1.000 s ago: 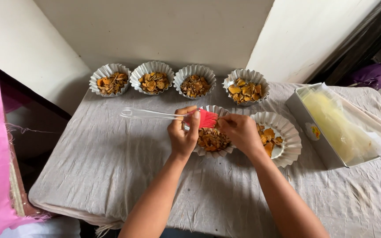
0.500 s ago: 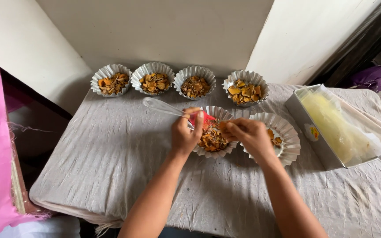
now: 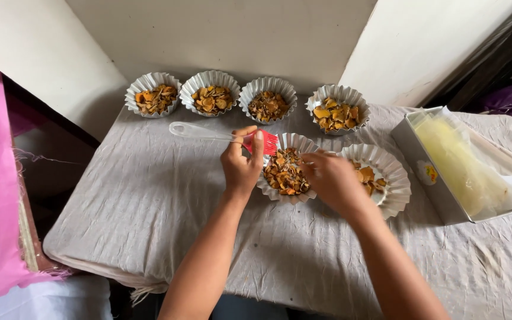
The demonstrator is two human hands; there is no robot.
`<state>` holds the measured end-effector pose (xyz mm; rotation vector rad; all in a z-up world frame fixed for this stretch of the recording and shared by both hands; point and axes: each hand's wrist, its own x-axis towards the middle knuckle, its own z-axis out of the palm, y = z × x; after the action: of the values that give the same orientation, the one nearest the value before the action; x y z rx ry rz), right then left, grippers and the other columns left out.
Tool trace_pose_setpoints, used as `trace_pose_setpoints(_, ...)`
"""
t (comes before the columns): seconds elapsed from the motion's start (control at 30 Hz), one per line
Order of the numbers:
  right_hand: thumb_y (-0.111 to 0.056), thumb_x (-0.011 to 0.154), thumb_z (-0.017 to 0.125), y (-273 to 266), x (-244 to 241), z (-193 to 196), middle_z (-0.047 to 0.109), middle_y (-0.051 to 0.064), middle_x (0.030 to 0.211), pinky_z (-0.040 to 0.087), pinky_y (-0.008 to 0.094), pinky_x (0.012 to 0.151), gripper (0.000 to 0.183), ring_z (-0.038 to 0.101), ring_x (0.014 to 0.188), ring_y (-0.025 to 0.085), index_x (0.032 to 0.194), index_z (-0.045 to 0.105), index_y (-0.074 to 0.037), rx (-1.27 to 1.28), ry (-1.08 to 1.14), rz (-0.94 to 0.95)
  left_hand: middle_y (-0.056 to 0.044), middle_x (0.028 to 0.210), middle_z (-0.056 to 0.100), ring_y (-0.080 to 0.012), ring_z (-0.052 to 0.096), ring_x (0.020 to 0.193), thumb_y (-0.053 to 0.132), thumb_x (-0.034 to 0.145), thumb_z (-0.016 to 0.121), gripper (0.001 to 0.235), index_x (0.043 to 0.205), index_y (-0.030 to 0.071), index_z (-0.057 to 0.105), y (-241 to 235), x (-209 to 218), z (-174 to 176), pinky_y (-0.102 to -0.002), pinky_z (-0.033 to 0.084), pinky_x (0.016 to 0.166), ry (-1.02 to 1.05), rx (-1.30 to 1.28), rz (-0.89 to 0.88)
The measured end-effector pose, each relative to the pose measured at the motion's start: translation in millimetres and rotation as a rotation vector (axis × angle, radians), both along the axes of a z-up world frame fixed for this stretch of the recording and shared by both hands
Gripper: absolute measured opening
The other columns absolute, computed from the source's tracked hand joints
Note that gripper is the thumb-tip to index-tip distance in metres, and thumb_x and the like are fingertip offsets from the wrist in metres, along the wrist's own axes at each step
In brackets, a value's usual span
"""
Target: Packaging dried herbal tea ingredients from foil cups into small plastic bags and cleaning the cups with a brush.
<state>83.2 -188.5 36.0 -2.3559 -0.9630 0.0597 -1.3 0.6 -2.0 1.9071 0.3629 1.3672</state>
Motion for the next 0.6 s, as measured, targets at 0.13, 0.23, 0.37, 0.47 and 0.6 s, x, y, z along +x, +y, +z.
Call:
trace_pose_setpoints(0.13,-0.026,0.094,0.062,49.9,9.7,-31.9,0.074,0.017,0.106,0.059,0.049,0.083,0.028,0.070,0.100,0.038,0.111,0.078,-0.011,-0.185,-0.090,0.127,-0.010,0.088,0.077,-0.0276,0.076,0.083,0.023,0.098,0.071,0.016,0.105,0.010,0.074,1.9,2.4,-5.7,-0.036,0.060,0.075,-0.027,-0.010,0.033)
trace_pose_setpoints(0.23,-0.030,0.092,0.064,53.7,8.2,-20.6,0.071,0.016,0.108,0.060,0.045,0.083,0.028,0.067,0.105,0.036,0.108,0.079,-0.012,-0.261,-0.122,0.130,-0.008,0.088,0.077,-0.0259,0.076,0.084,0.025,0.097,0.072,0.016,0.104,0.011,0.075,1.8,7.7,-9.5,-0.035,0.060,0.075,-0.019,0.007,0.044)
trace_pose_setpoints(0.37,-0.034,0.088,0.067,44.8,14.5,-43.2,0.066,0.017,0.096,0.057,0.050,0.081,0.022,0.065,0.098,0.041,0.093,0.075,-0.014,-0.199,-0.063,0.107,-0.007,0.089,0.077,-0.0255,0.076,0.083,0.028,0.097,0.072,0.018,0.103,0.011,0.075,-2.9,6.0,-8.2,-0.035,0.061,0.076,0.004,0.010,0.017)
trace_pose_setpoints(0.47,-0.034,0.088,0.067,36.8,22.2,-64.9,0.066,0.014,0.091,0.058,0.049,0.079,0.023,0.067,0.093,0.039,0.091,0.073,-0.012,-0.160,-0.038,0.059,-0.010,0.087,0.076,-0.0282,0.076,0.082,0.024,0.097,0.072,0.016,0.104,0.010,0.075,-5.7,2.6,-1.5,-0.036,0.060,0.075,0.019,-0.006,-0.021)
trace_pose_setpoints(0.6,-0.037,0.085,0.070,23.1,12.7,-31.3,0.072,0.011,0.087,0.058,0.052,0.080,0.019,0.070,0.091,0.037,0.097,0.076,-0.023,-0.076,0.083,-0.038,-0.008,0.087,0.076,-0.0268,0.075,0.085,0.027,0.097,0.071,0.017,0.105,0.013,0.074,-11.3,-1.1,4.3,-0.037,0.060,0.077,0.031,-0.098,-0.064)
